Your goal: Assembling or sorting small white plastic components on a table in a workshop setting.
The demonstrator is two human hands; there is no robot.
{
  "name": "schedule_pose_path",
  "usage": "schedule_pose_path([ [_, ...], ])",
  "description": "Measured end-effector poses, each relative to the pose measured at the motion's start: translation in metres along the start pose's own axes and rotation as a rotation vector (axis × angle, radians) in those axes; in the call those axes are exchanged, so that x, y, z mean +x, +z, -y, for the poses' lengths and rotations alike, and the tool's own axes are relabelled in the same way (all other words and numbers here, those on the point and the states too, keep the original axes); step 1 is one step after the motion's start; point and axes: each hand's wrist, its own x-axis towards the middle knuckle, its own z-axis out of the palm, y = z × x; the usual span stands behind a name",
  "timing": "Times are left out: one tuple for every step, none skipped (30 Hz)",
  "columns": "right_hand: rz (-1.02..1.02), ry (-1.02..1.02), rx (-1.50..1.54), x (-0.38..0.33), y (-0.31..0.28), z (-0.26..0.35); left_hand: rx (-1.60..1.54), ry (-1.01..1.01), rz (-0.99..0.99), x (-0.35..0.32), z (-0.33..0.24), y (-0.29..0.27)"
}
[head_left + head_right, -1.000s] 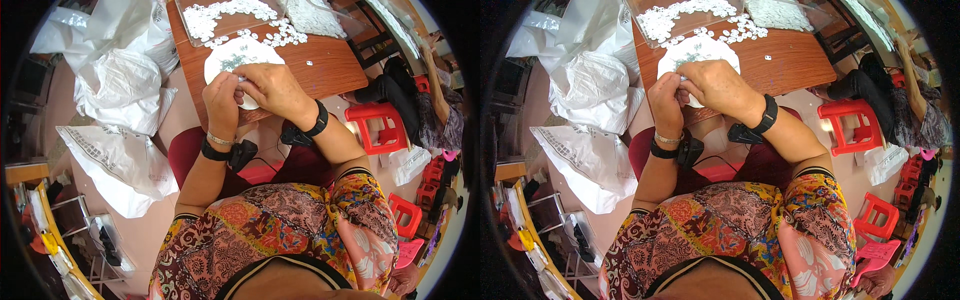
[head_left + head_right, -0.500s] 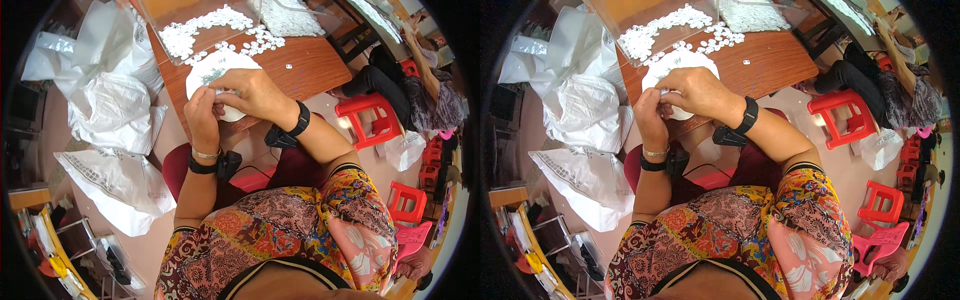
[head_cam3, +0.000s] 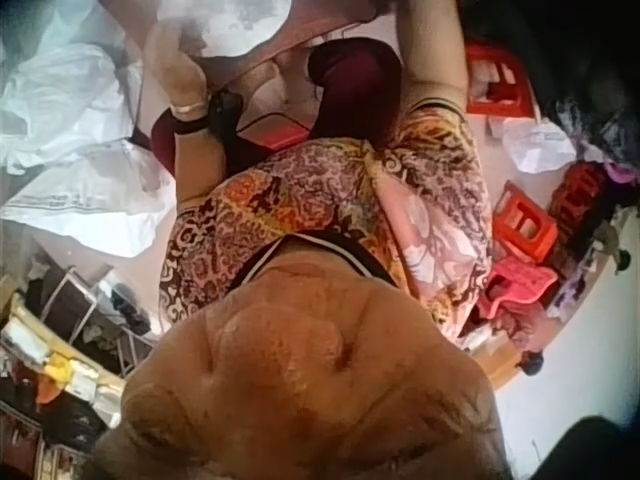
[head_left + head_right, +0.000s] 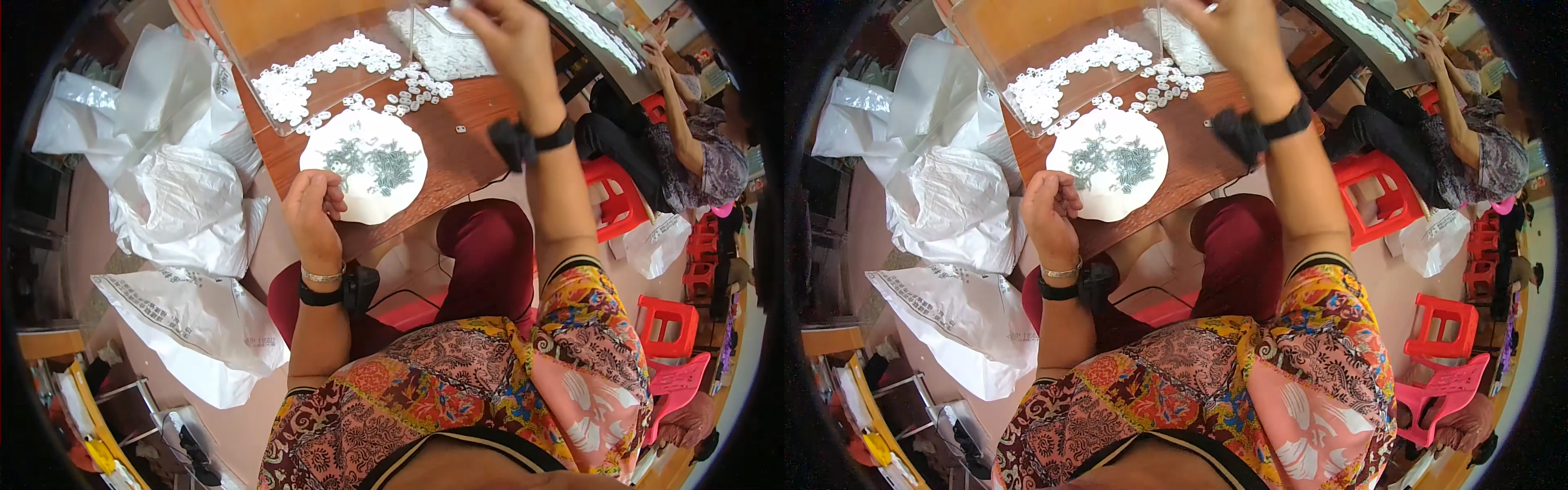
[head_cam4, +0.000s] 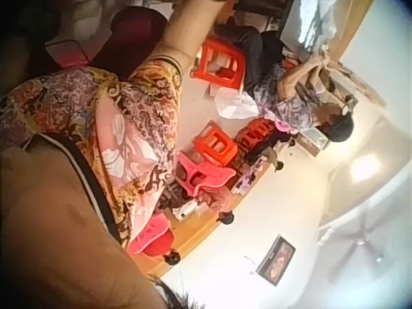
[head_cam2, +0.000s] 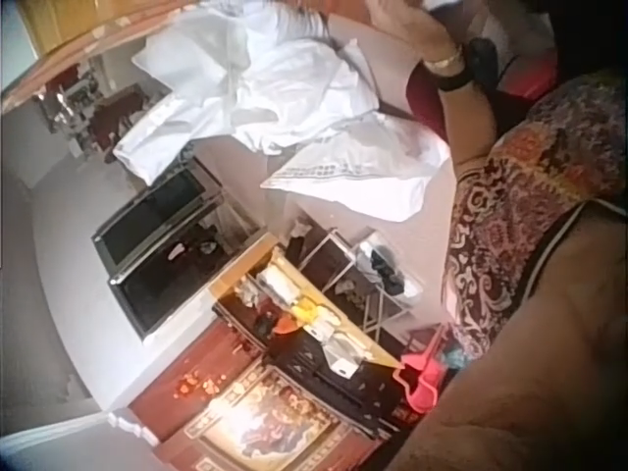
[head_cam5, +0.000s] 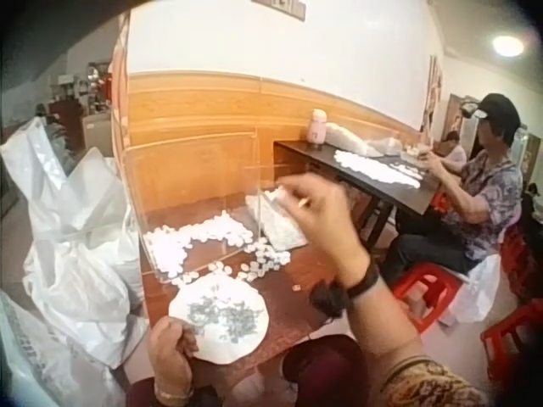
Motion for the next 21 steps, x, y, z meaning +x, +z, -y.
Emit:
schedule_pose_path([
  [-0.07, 0.015, -0.016, 0.011, -0.004, -0.017, 0.009, 0.013, 0.003, -0.001, 0.0, 0.002],
  [-0.027, 0.108, -0.023, 0.024, -0.014, -0.021, 0.013, 0.027, 0.014, 0.001, -0.001, 0.003],
  [-0.038, 0.173, -0.01, 0.033, -0.02, -0.021, 0.005, 0.027, 0.02, 0.002, -0.002, 0.005],
  [-0.047, 0.242, 0.014, 0.038, -0.021, -0.024, 0.01, 0.027, 0.02, 0.003, 0.0, 0.005],
  [-0.044, 0.243, 0.019, 0.043, -0.019, -0.035, 0.017, 0.028, 0.016, 0.003, 0.0, 0.003],
  [-0.029, 0.226, -0.033, 0.05, -0.017, -0.052, 0.019, 0.027, 0.011, 0.004, 0.0, 0.002],
  [-0.013, 0.211, -0.085, 0.055, -0.014, -0.068, -0.018, 0.014, 0.011, 0.005, 0.0, 0.001],
  [-0.008, 0.214, -0.084, 0.058, -0.01, -0.082, -0.058, -0.002, 0.014, 0.005, 0.0, 0.001],
  [-0.033, 0.182, -0.341, 0.059, -0.006, -0.097, -0.058, -0.007, 0.013, 0.005, 0.0, 0.002],
  [-0.057, 0.142, -0.59, 0.059, 0.001, -0.096, -0.065, -0.006, 0.011, 0.006, -0.002, 0.002],
  [-0.145, -0.044, -0.608, 0.051, 0.003, -0.095, -0.073, -0.004, 0.011, 0.006, -0.003, 0.002],
  [-0.141, -0.045, -0.603, 0.045, 0.005, -0.093, -0.071, -0.006, 0.005, 0.006, -0.003, 0.001],
  [-0.009, 0.01, -0.527, 0.04, 0.008, -0.084, -0.061, -0.003, 0.003, 0.005, -0.004, 0.001],
  [0.122, 0.064, -0.452, 0.038, 0.012, -0.078, -0.052, 0.001, 0.002, 0.005, -0.004, 0.002],
  [0.211, -0.007, -0.325, 0.033, 0.021, -0.08, -0.052, -0.001, 0.0, 0.006, -0.004, 0.003],
  [0.179, -0.1, -0.224, 0.016, 0.052, -0.085, -0.046, -0.009, -0.018, 0.005, -0.004, -0.002],
  [0.481, -0.053, -0.185, 0.008, 0.063, -0.1, -0.066, -0.02, -0.007, 0.005, -0.004, 0.0],
  [0.522, -0.03, 0.0, -0.007, 0.082, -0.08, -0.061, -0.023, -0.017, 0.005, -0.003, -0.003],
  [0.689, 0.013, -0.017, -0.014, 0.096, -0.082, -0.043, -0.02, -0.002, 0.005, -0.002, -0.003],
  [0.774, 0.075, -0.049, -0.022, 0.106, -0.078, -0.025, -0.016, 0.012, 0.006, -0.002, -0.002],
  [0.837, 0.086, -0.065, -0.028, 0.116, -0.079, -0.025, -0.015, 0.011, 0.006, -0.002, -0.002],
])
